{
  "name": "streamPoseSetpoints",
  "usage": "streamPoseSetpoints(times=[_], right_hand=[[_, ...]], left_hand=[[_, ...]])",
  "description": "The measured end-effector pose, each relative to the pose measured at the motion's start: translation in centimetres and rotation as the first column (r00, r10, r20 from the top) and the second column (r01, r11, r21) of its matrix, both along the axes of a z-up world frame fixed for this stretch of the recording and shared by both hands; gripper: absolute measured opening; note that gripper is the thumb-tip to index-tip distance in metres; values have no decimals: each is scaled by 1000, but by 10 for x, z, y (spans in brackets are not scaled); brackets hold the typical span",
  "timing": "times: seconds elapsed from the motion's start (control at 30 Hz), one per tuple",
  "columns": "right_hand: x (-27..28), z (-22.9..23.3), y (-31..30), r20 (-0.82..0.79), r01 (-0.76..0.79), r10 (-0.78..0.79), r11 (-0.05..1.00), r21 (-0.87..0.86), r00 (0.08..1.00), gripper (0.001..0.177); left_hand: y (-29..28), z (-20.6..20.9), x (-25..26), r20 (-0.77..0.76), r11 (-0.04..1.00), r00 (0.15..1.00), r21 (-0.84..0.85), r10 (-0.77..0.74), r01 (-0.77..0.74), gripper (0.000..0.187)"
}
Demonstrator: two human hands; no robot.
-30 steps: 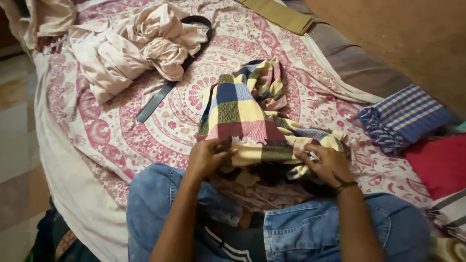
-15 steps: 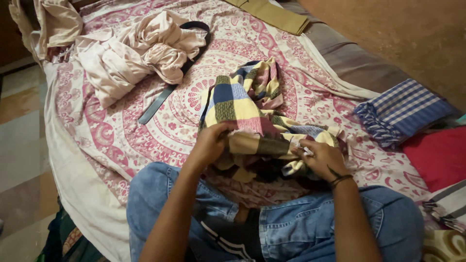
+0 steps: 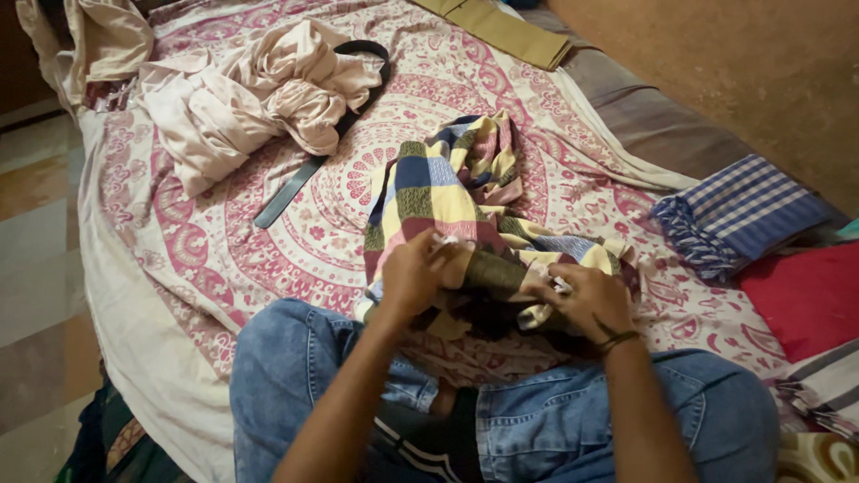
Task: The person sits on a bed and repeatedly folds a multicolored checkered blanket by hand. They align edges, fold sections, and adjust the blanket multiple times without completing a final stack.
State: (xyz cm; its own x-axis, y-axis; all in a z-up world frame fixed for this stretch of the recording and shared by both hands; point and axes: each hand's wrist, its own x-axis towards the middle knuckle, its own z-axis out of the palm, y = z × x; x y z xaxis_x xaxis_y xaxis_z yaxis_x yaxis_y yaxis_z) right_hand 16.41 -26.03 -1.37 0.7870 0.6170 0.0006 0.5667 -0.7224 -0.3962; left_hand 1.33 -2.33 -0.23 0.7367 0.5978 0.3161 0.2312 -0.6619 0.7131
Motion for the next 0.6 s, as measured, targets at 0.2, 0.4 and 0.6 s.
streamPoseSetpoints(times=[0.2, 0.4, 0.6], right_hand=[[-13, -5, 9, 228, -225, 177, 952, 207, 957, 37], [-16, -3, 13, 72, -169, 163, 982, 83, 984, 77], [-9, -10, 7, 137, -310, 286, 924, 223, 949, 69]], left_hand=[[-40, 1, 20, -88, 997, 994, -44, -60, 56, 24], [-58, -7, 30, 34, 968, 968, -20, -248, 249, 18], [-62, -12, 32, 61, 924, 922, 21, -384, 383, 20]])
